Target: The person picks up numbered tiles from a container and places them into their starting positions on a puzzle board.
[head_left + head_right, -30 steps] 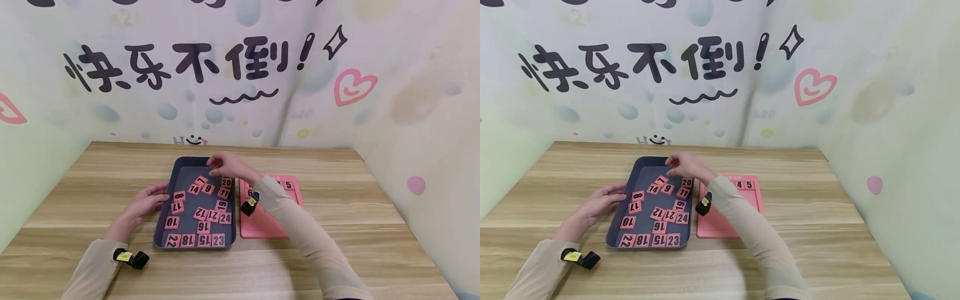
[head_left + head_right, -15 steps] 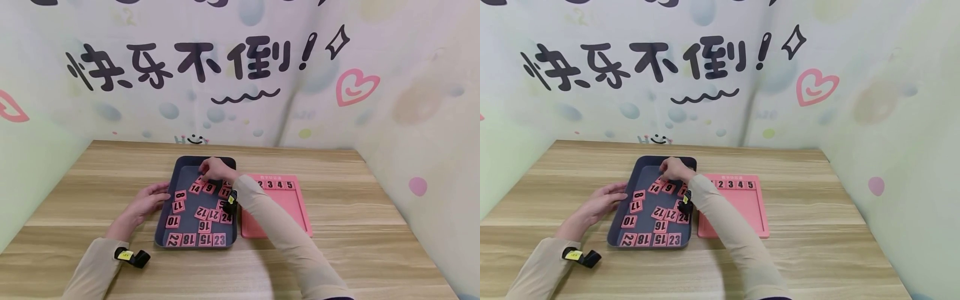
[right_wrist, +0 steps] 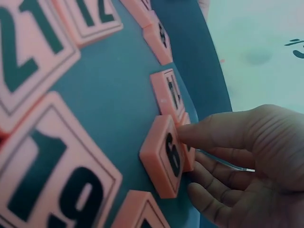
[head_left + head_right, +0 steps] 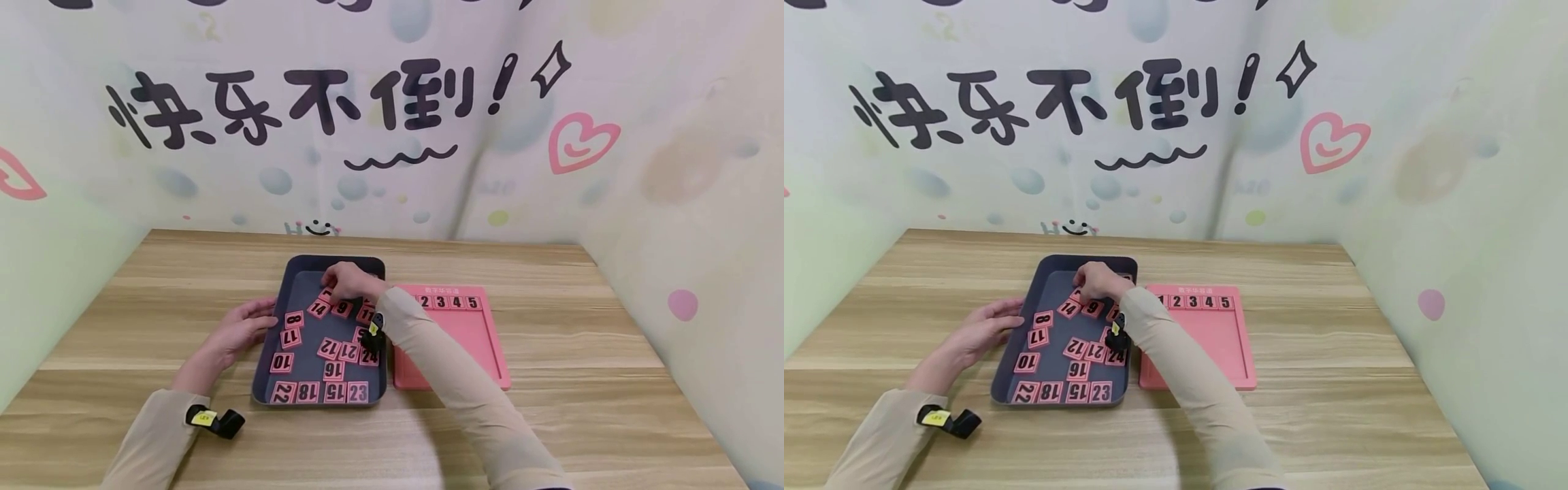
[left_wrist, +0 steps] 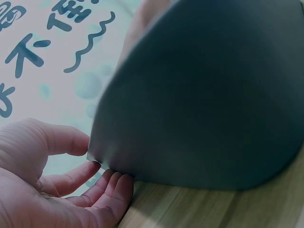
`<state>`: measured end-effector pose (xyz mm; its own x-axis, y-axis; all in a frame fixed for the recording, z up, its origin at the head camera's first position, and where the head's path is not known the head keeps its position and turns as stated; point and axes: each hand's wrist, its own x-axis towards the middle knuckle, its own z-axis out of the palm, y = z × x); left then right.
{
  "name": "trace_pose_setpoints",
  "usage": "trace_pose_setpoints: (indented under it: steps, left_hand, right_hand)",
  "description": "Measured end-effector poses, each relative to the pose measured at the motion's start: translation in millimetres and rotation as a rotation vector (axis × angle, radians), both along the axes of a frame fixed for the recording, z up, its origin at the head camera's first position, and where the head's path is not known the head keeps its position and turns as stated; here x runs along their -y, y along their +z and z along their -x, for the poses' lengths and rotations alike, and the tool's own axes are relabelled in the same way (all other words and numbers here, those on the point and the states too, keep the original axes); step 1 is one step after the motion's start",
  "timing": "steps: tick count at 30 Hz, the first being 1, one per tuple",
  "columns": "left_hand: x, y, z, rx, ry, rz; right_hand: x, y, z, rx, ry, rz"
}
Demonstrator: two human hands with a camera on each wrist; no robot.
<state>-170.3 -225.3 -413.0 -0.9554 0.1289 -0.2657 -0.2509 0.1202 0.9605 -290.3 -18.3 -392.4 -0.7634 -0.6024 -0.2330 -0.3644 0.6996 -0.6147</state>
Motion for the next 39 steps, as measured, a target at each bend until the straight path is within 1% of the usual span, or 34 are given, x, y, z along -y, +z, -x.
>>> trace_pose_setpoints:
  steps: [2,8,12,15,21,26,30,35,39]
  left_hand:
    - [-0.8,0.5,-0.7,0.000,-0.002,0.002]
    - [-3.0,0.1,-1.1,-0.006,-0.006,0.007]
    - [-3.6,-0.6,-1.0,-0.003,-0.009,0.009]
    - [-3.8,-1.0,-1.0,0.004,-0.009,0.010]
    - [-4.8,-2.1,-0.9,0.005,-0.008,0.004]
    - [-5.3,-2.0,-0.8,0.011,-0.001,0.001]
    - [-5.2,-1.9,-0.8,0.014,0.003,0.000]
    - [-4.2,-2.2,-0.4,0.015,0.003,0.009]
    - [-2.9,-0.9,0.3,0.016,0.010,0.013]
  right_hand:
    - [0.1,-1.4,0.1,-0.015,0.006,-0.011]
    - [0.5,-4.8,0.7,-0.100,0.020,-0.062]
    - [-0.8,-4.7,0.5,-0.107,0.011,-0.076]
    - [-3.4,-1.1,-0.9,-0.101,0.013,-0.059]
    - [-13.7,15.0,-8.8,-0.100,0.060,-0.005]
    - [-30.2,27.2,-16.2,-0.127,0.101,0.032]
    - [-47.9,34.4,-22.0,-0.160,0.116,0.047]
    - [-74.4,38.9,-30.1,-0.169,0.088,0.050]
    - [-97.4,39.1,-37.2,-0.180,0.064,0.085]
